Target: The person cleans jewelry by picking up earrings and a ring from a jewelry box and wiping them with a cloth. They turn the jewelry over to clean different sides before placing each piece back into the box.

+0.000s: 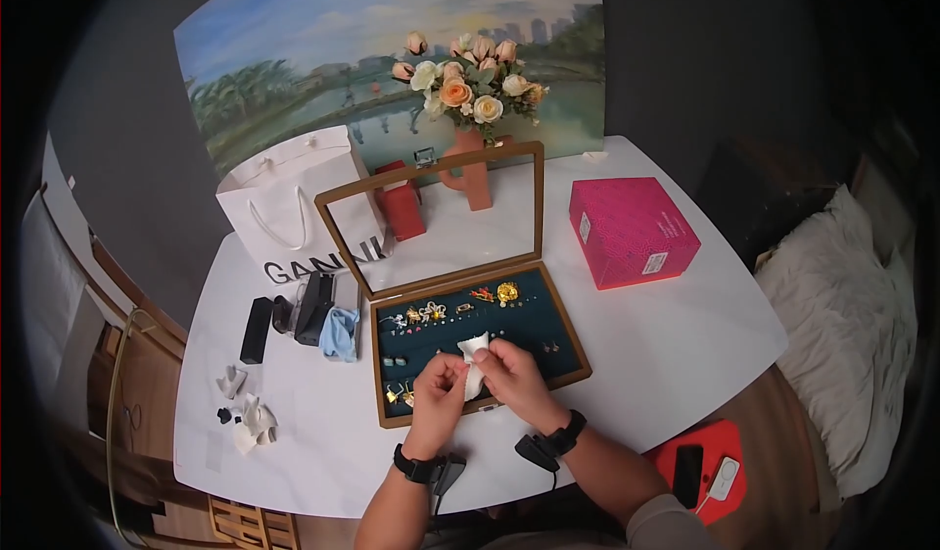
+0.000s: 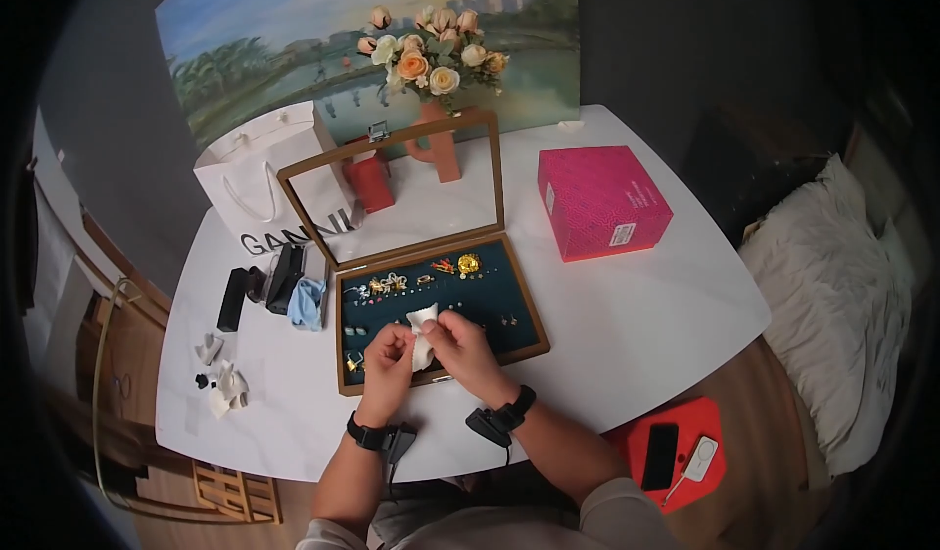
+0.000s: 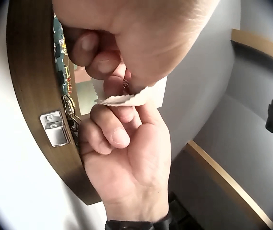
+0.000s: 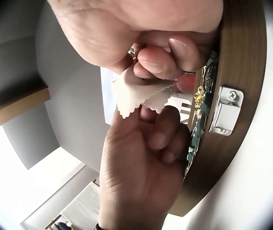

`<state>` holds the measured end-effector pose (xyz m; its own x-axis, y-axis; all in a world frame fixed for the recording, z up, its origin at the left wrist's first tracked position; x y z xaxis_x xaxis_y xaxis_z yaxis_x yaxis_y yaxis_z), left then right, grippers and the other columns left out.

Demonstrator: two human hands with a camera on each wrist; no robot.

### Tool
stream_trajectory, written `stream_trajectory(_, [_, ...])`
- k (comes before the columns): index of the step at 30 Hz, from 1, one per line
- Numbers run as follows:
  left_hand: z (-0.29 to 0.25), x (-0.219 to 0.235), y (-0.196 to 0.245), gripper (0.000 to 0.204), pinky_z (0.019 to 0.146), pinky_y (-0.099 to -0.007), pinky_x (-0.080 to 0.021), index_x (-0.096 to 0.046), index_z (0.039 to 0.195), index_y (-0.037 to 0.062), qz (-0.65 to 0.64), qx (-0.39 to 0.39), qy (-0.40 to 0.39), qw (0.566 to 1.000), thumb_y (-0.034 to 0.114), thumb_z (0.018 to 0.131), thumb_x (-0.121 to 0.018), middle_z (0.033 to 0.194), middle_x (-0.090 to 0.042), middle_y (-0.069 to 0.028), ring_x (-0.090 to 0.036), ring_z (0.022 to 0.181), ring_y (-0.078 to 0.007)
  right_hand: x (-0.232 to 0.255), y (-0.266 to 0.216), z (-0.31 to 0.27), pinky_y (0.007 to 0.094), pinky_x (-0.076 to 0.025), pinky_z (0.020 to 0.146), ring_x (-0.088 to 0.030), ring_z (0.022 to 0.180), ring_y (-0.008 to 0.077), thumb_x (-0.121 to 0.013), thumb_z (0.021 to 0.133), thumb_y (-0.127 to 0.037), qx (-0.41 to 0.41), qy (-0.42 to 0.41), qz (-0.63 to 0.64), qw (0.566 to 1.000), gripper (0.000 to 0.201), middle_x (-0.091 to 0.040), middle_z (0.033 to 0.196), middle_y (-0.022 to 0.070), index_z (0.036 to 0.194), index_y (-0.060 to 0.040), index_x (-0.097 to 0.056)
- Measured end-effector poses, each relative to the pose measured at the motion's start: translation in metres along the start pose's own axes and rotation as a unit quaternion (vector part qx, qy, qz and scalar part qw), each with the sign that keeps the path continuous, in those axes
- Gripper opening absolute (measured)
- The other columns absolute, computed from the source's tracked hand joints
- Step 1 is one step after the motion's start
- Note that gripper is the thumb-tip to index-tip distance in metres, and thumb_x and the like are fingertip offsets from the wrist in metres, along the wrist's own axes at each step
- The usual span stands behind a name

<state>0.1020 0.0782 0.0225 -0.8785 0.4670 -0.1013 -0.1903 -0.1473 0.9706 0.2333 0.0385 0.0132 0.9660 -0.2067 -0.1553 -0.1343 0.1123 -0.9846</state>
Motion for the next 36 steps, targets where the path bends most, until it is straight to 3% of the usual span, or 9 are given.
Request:
stream_trajectory(6, [0.002, 0.0, -0.012, 0.006, 0.071, -0.0186, -0.049, -0.062, 0.107, 0.0017, -0.044, 0.021, -0.014, 0.999, -0.002, 0.103, -0.059, 0.095, -0.067, 0.0012, -0.063, 0.084, -0.0033, -0.003, -0.002, -0.002, 0.0235, -0.04, 0.056, -0.047, 0.068, 0.0013, -0.059, 0.108, -0.023, 0.019, 0.012, -0.01, 1.0, 0.03, -0.056, 0.073, -0.0038, 0.086, -0.0023, -0.056])
stream_trajectory(9, [0.0, -0.01, -0.006, 0.005, 0.071, -0.0204, -0.05, -0.062, 0.107, 0.001, -0.058, 0.02, -0.039, 0.997, 0.0, 0.104, -0.059, 0.096, -0.07, -0.0009, -0.063, 0.081, -0.0037, 0.0, -0.001, -0.001, 0.0199, -0.033, 0.048, -0.044, 0.057, -0.0004, -0.057, 0.109, -0.027, 0.029, 0.051, 0.029, 0.998, 0.026, -0.052, 0.069, -0.0062, 0.094, -0.0065, -0.06])
stream_trajectory(12, [-0.002, 0.001, -0.009, 0.008, 0.072, -0.0192, -0.048, -0.066, 0.105, 0.0, 0.054, 0.036, -0.027, 0.998, -0.004, 0.101, -0.06, 0.1, -0.068, -0.0014, -0.061, 0.081, -0.004, 0.005, 0.003, 0.001, 0.0195, -0.033, 0.047, -0.044, 0.057, -0.0005, -0.058, 0.109, -0.026, 0.037, 0.057, 0.0, 0.998, 0.024, -0.053, 0.07, -0.0063, 0.095, -0.0063, -0.06])
stream_trajectory(18, [0.002, 0.014, 0.023, 0.012, 0.075, -0.0209, -0.047, -0.07, 0.099, -0.0004, 0.134, -0.084, 0.044, 0.986, -0.01, 0.093, -0.066, 0.124, -0.06, -0.0058, -0.059, 0.09, -0.0063, -0.009, -0.008, -0.004, 0.0239, -0.04, 0.058, -0.046, 0.069, 0.0023, -0.061, 0.107, -0.023, 0.038, 0.005, -0.067, 0.997, 0.026, -0.054, 0.075, -0.0048, 0.092, -0.0021, -0.06])
stream_trajectory(21, [0.004, 0.013, 0.034, 0.009, 0.066, -0.0197, -0.043, -0.071, 0.098, -0.0005, 0.132, -0.126, 0.042, 0.982, -0.007, 0.093, -0.068, 0.13, -0.057, -0.0061, -0.054, 0.078, -0.0053, -0.011, -0.014, -0.006, 0.0233, -0.039, 0.058, -0.046, 0.07, 0.0017, -0.061, 0.107, -0.023, 0.061, 0.011, -0.069, 0.996, 0.026, -0.053, 0.075, -0.0054, 0.092, -0.0019, -0.059])
stream_trajectory(27, [0.003, 0.006, 0.015, 0.006, 0.075, -0.0204, -0.047, -0.07, 0.099, -0.0009, 0.017, -0.013, -0.014, 1.0, -0.005, 0.094, -0.069, 0.12, -0.063, -0.0034, -0.059, 0.091, -0.0056, -0.004, -0.008, -0.004, 0.0226, -0.039, 0.058, -0.047, 0.07, 0.0012, -0.061, 0.107, -0.023, 0.076, 0.039, -0.051, 0.995, 0.026, -0.055, 0.075, -0.0049, 0.092, -0.0019, -0.059])
stream_trajectory(30, [0.003, 0.006, 0.014, 0.005, 0.066, -0.0203, -0.045, -0.07, 0.099, 0.0, 0.096, -0.048, -0.026, 0.994, -0.003, 0.094, -0.07, 0.105, -0.067, -0.0007, -0.055, 0.079, -0.0029, 0.0, -0.003, -0.001, 0.0228, -0.04, 0.057, -0.048, 0.068, 0.0014, -0.06, 0.107, -0.023, 0.064, 0.044, -0.052, 0.996, 0.025, -0.056, 0.074, -0.0045, 0.093, -0.0021, -0.06])
stream_trajectory(33, [0.001, 0.012, 0.003, 0.007, 0.066, -0.0194, -0.045, -0.068, 0.104, -0.0009, 0.126, 0.015, 0.014, 0.992, -0.001, 0.097, -0.069, 0.093, -0.067, 0.001, -0.055, 0.078, -0.0023, -0.002, 0.001, -0.002, 0.0184, -0.034, 0.05, -0.044, 0.059, -0.0006, -0.058, 0.109, -0.027, 0.044, 0.027, -0.04, 0.998, 0.024, -0.053, 0.073, -0.0068, 0.107, -0.0048, -0.064])
stream_trajectory(36, [0.002, 0.007, 0.012, 0.01, 0.065, -0.0183, -0.044, -0.067, 0.108, -0.0009, -0.037, -0.004, 0.059, 0.998, 0.003, 0.099, -0.069, 0.089, -0.064, 0.0029, -0.053, 0.075, -0.0017, -0.004, 0.0, -0.004, 0.023, -0.041, 0.056, -0.051, 0.067, 0.002, -0.058, 0.108, -0.026, 0.018, 0.023, -0.03, 0.999, 0.026, -0.058, 0.075, -0.0041, 0.097, -0.0027, -0.063])
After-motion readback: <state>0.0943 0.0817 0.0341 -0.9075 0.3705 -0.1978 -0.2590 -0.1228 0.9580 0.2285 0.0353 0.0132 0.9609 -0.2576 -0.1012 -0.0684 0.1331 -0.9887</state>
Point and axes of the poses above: each hand's wrist, its own z-axis towards the middle knuckle, its own x-axis out of the back of the hand, y = z × x, the point moved 10 cm from there along z, towards the middle knuckle
